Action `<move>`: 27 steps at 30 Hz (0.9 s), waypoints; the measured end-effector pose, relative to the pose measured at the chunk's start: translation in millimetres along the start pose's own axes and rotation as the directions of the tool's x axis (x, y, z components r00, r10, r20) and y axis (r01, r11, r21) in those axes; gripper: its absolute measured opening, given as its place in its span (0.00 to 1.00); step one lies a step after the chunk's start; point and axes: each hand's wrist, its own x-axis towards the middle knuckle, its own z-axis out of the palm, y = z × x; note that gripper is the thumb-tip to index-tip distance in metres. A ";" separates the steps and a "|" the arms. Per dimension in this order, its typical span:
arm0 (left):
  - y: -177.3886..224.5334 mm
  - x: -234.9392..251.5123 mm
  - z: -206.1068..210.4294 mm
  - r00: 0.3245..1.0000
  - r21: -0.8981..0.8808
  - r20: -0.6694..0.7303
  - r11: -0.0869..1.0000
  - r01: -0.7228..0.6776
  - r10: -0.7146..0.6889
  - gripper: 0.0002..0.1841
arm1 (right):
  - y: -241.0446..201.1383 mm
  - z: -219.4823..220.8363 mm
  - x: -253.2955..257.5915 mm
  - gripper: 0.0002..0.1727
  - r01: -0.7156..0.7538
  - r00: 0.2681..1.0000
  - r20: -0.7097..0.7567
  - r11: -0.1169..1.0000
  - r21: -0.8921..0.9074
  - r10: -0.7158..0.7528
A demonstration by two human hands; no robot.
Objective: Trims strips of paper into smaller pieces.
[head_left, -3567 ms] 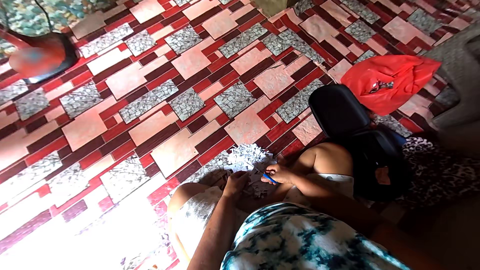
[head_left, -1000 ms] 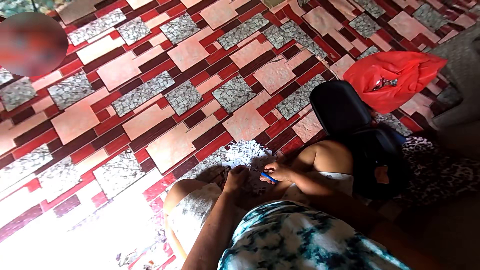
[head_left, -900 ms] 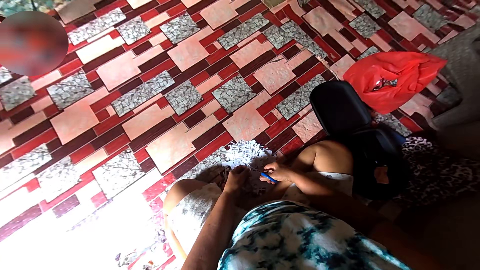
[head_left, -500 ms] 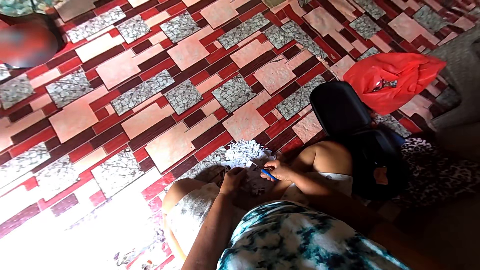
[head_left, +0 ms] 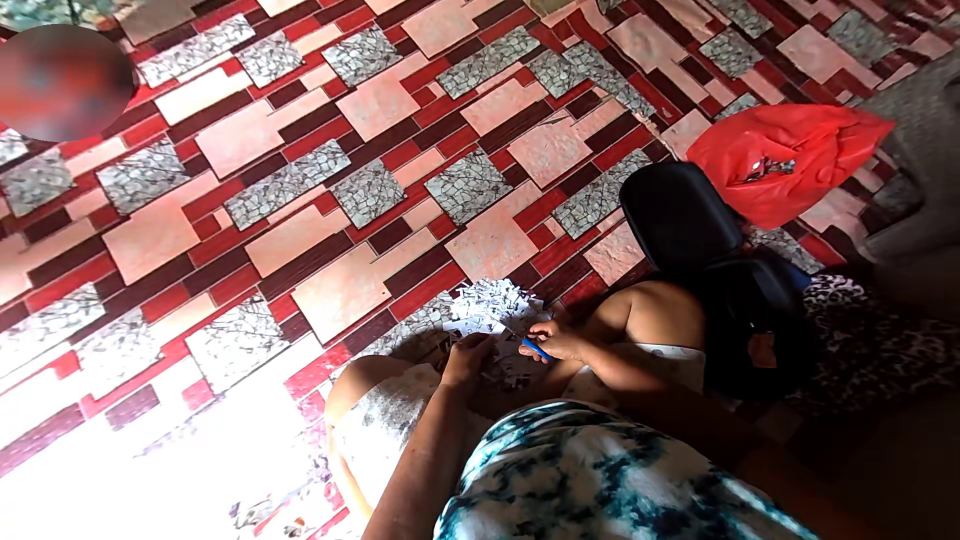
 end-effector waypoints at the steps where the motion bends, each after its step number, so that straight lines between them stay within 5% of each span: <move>1: 0.1 0.2 0.2 1.000 -0.001 0.001 1.000 0.000 0.000 0.06 | 0.7 -0.2 0.3 0.21 0.011 1.000 -0.001 1.000 0.001 -0.011; 14: 2.3 1.3 1.7 0.999 -0.046 -0.032 0.999 0.028 -0.030 0.07 | -5.8 -0.5 -0.8 0.18 -0.081 0.997 0.005 0.997 0.014 0.081; 27: -1.3 4.2 3.6 1.000 -0.032 -0.010 0.999 0.015 -0.016 0.07 | 2.8 -0.1 1.6 0.18 0.033 0.999 -0.036 0.999 0.013 -0.032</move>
